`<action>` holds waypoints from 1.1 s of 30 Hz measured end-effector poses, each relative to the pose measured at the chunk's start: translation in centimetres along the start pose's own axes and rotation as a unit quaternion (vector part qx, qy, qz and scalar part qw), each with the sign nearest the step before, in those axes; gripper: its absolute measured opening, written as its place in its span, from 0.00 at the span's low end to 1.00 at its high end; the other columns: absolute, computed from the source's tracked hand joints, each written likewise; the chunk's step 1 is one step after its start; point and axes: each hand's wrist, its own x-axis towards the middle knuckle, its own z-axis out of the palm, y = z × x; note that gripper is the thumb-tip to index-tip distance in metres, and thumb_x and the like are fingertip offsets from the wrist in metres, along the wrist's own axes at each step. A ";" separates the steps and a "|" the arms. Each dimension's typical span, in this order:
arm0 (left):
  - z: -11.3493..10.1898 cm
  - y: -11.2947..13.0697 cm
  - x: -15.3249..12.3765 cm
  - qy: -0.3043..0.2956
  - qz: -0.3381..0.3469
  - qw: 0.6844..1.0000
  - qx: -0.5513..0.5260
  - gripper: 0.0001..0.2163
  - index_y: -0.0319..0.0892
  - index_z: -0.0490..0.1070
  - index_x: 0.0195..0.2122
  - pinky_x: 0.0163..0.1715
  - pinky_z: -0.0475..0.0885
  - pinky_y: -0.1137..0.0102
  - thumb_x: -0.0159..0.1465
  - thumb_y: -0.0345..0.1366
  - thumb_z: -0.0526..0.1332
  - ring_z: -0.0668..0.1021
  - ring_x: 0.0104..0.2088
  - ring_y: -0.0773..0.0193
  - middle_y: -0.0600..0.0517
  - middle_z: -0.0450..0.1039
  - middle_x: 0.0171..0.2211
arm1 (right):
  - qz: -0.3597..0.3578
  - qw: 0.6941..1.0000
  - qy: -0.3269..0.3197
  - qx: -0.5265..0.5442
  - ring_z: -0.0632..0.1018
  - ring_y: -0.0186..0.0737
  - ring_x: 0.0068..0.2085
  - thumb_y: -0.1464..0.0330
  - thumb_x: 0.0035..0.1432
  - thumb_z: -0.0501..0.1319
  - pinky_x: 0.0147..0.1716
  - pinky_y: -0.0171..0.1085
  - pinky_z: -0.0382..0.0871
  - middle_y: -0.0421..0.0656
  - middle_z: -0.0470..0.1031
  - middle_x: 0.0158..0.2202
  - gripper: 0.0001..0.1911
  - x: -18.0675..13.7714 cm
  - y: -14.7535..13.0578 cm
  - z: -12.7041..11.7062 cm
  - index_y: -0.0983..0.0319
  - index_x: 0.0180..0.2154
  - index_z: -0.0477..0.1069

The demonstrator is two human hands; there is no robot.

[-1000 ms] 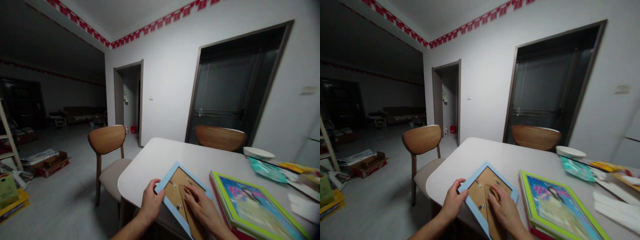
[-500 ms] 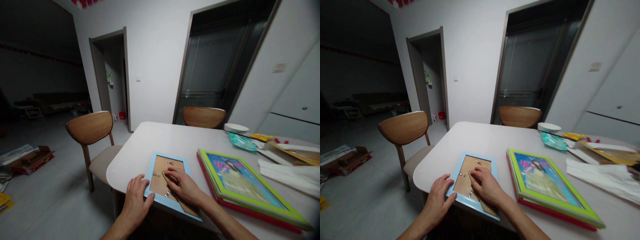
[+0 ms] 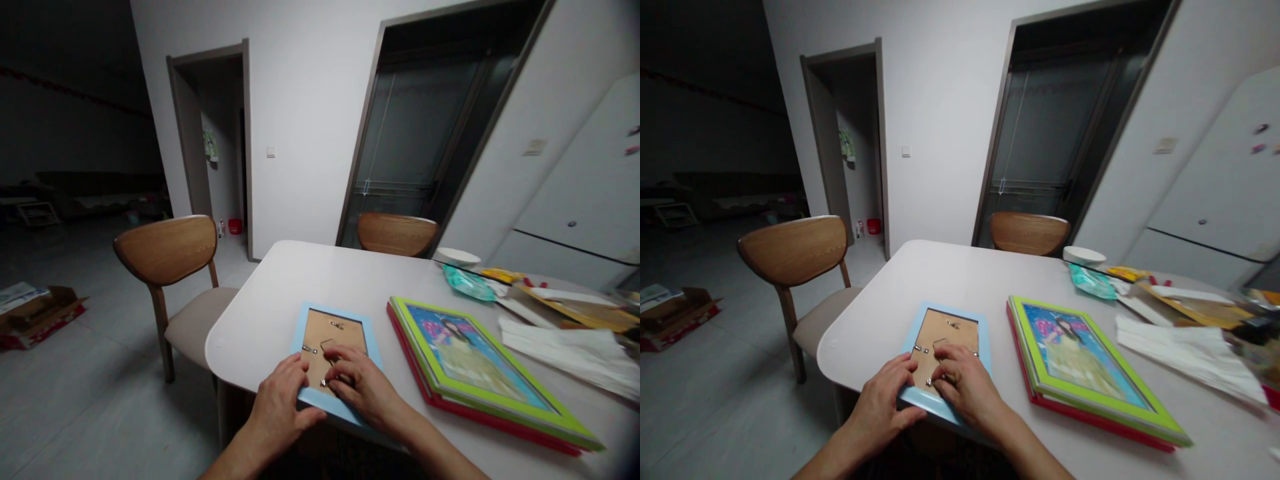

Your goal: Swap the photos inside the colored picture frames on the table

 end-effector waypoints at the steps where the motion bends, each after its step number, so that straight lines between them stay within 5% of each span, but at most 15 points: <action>1: 0.1 0.0 0.0 0.003 -0.001 1.000 -0.001 0.14 0.43 0.64 0.30 0.48 0.63 0.61 0.43 0.32 0.67 0.65 0.50 0.54 0.48 0.69 0.43 | 0.003 1.000 0.005 0.001 0.66 0.40 0.48 0.70 0.46 0.56 0.47 0.40 0.57 0.44 0.68 0.44 0.07 0.1 0.0 0.1 0.59 0.27 0.73; 7: 0.4 0.1 -0.3 0.025 -0.004 1.000 0.003 0.16 0.43 0.63 0.30 0.47 0.63 0.62 0.42 0.30 0.68 0.65 0.49 0.54 0.48 0.69 0.42 | 0.038 0.997 0.050 -0.049 0.68 0.40 0.43 0.68 0.47 0.55 0.44 0.38 0.58 0.45 0.71 0.39 0.11 2.5 -0.6 0.7 0.61 0.34 0.72; 17: 0.6 0.1 -0.2 0.030 0.000 0.999 0.011 0.15 0.43 0.61 0.28 0.45 0.64 0.60 0.43 0.29 0.66 0.66 0.49 0.53 0.48 0.68 0.42 | 0.095 0.976 0.065 -0.183 0.69 0.42 0.38 0.67 0.52 0.51 0.37 0.38 0.57 0.47 0.71 0.32 0.13 5.8 -1.9 2.2 0.61 0.29 0.73; 24: 0.5 0.0 -0.3 0.029 -0.005 1.000 0.005 0.15 0.44 0.61 0.28 0.45 0.64 0.59 0.43 0.30 0.66 0.66 0.49 0.53 0.49 0.69 0.42 | 0.094 0.979 0.070 -0.166 0.68 0.38 0.43 0.68 0.52 0.50 0.43 0.32 0.57 0.46 0.70 0.42 0.16 3.4 1.0 -1.3 0.63 0.41 0.70; 28: 0.3 0.2 -0.3 0.029 -0.007 1.000 0.000 0.13 0.43 0.62 0.29 0.45 0.64 0.58 0.45 0.32 0.66 0.66 0.49 0.52 0.47 0.69 0.42 | 0.139 0.972 0.036 -0.187 0.70 0.39 0.40 0.72 0.45 0.53 0.41 0.33 0.58 0.47 0.72 0.36 0.14 1.4 3.3 -3.5 0.64 0.35 0.72; 33: 0.2 0.3 -0.2 0.022 -0.011 1.000 0.002 0.14 0.43 0.63 0.30 0.45 0.65 0.58 0.44 0.33 0.66 0.66 0.49 0.52 0.48 0.69 0.42 | 0.152 0.966 0.040 -0.204 0.69 0.40 0.38 0.74 0.45 0.52 0.39 0.33 0.58 0.48 0.71 0.33 0.13 1.1 3.5 -3.4 0.64 0.30 0.73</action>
